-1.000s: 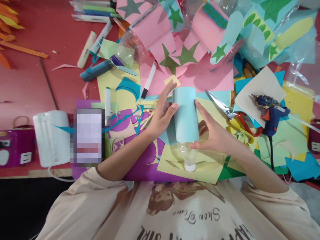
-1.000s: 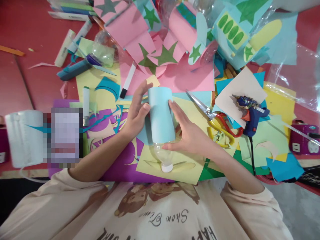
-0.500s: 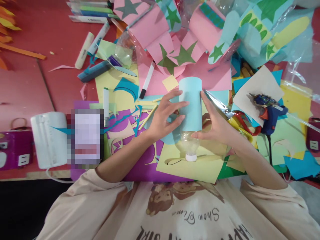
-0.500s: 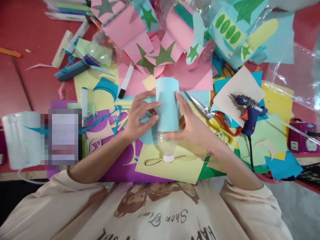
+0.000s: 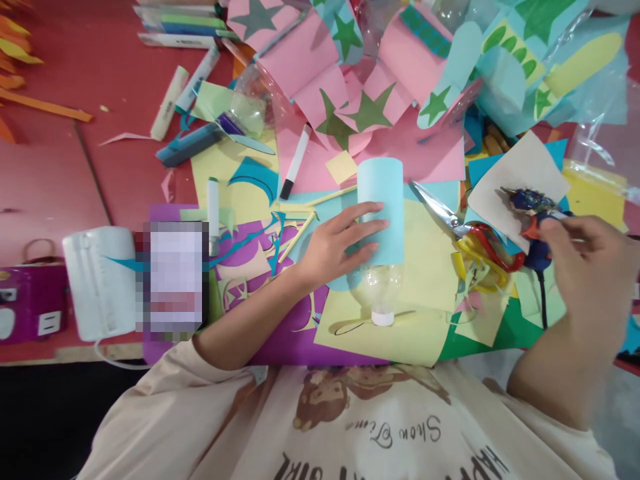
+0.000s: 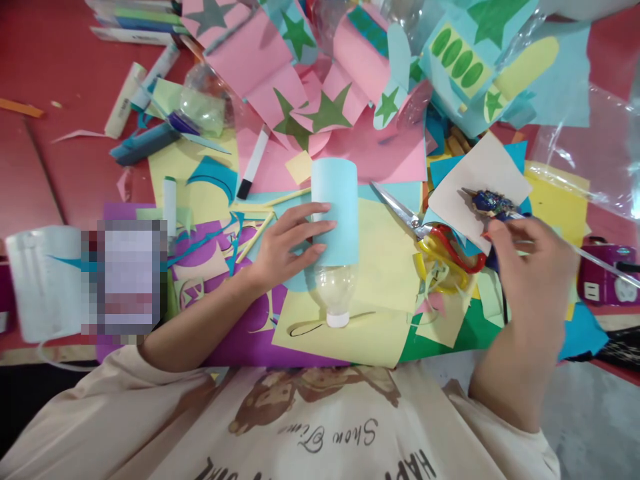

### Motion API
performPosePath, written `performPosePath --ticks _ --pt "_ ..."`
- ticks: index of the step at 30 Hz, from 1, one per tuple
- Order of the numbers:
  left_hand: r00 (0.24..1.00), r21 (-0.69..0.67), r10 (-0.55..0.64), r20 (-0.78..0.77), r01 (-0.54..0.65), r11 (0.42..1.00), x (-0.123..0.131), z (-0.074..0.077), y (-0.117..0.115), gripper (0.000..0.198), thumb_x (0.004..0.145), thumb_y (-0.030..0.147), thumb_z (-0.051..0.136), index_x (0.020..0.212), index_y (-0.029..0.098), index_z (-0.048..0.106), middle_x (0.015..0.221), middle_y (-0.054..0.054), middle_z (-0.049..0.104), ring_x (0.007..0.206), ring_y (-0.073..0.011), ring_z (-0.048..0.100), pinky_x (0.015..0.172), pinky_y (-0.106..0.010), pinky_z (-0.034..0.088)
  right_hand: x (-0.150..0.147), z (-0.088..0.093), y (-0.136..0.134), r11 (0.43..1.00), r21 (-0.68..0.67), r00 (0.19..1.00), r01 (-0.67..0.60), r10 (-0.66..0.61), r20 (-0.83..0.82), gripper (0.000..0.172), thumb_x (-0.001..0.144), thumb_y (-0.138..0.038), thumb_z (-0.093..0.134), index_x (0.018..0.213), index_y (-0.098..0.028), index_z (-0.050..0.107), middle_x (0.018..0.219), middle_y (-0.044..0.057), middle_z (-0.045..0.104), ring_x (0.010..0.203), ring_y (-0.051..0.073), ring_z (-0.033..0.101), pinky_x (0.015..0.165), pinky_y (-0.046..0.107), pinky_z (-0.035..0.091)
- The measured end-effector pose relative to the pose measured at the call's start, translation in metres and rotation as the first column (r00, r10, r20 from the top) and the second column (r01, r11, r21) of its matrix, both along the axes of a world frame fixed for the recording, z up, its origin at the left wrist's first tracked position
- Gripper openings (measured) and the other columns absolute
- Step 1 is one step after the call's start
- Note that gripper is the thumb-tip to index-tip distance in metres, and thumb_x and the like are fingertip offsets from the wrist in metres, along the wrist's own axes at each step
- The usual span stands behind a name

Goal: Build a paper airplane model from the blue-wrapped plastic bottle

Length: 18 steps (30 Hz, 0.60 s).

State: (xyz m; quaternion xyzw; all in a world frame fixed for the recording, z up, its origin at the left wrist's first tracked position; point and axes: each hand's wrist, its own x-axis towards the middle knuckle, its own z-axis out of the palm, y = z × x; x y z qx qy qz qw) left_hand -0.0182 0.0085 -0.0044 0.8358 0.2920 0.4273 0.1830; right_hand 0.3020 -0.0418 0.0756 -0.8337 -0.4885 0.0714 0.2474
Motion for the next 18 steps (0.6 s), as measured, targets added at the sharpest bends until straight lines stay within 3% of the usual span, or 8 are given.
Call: performPosePath --ticks 1,3,6,11,18 --pt "1.000 -0.002 -0.002 0.004 0.002 1.000 0.000 0.000 0.000 0.024 0.095 0.027 0.052 0.118 0.024 0.058 0.124 -0.009 0.063 0.092 -0.0141 0.066 0.070 -0.026 0.058 0.014 -0.002 -0.003 0.993 -0.099 0.994 0.061 -0.051 0.101 0.021 0.075 -0.043 0.059 0.070 -0.023 0.061 0.068 0.006 0.064 0.060 0.022 0.059 0.061 0.038 0.045" --pt "1.000 -0.014 -0.012 0.013 0.012 1.000 0.000 0.001 0.000 0.025 0.095 0.028 0.052 0.119 0.024 0.057 0.124 -0.009 0.063 0.092 -0.0140 0.066 0.070 -0.025 0.058 0.036 -0.009 -0.007 0.946 -0.309 0.987 0.100 -0.056 0.149 0.025 0.073 -0.048 0.060 0.067 -0.025 0.055 0.065 0.004 0.060 0.058 0.022 0.055 0.058 0.038 0.040" --pt "1.000 -0.030 -0.027 0.016 0.027 0.999 0.000 0.001 0.001 0.027 0.095 0.029 0.052 0.121 0.024 0.057 0.126 -0.009 0.062 0.095 -0.0149 0.065 0.071 -0.026 0.058 0.050 -0.022 -0.009 0.908 -0.374 0.977 0.188 -0.135 0.163 0.034 0.066 -0.054 0.067 0.071 -0.027 0.048 0.062 0.001 0.055 0.058 0.023 0.051 0.057 0.038 0.037" --pt "0.998 -0.015 -0.038 0.043 0.038 0.999 0.001 -0.001 0.001 0.031 0.093 0.036 0.055 0.122 0.025 0.058 0.125 -0.010 0.062 0.096 -0.0163 0.065 0.070 -0.027 0.057 0.048 -0.036 0.000 0.936 -0.260 0.965 0.237 -0.258 -0.048 0.030 0.056 -0.036 0.077 0.069 -0.028 0.051 0.066 0.002 0.056 0.059 0.021 0.051 0.058 0.038 0.037" --pt "1.000 -0.039 -0.015 0.000 0.015 0.999 0.000 -0.002 0.000 0.032 0.095 0.041 0.051 0.123 0.027 0.056 0.127 -0.009 0.062 0.100 -0.0175 0.066 0.074 -0.029 0.058 0.048 -0.035 0.002 0.938 -0.010 0.879 0.347 -0.329 -0.346 0.016 0.049 -0.020 0.071 0.052 -0.027 0.057 0.061 0.001 0.054 0.054 0.017 0.043 0.058 0.038 0.033"
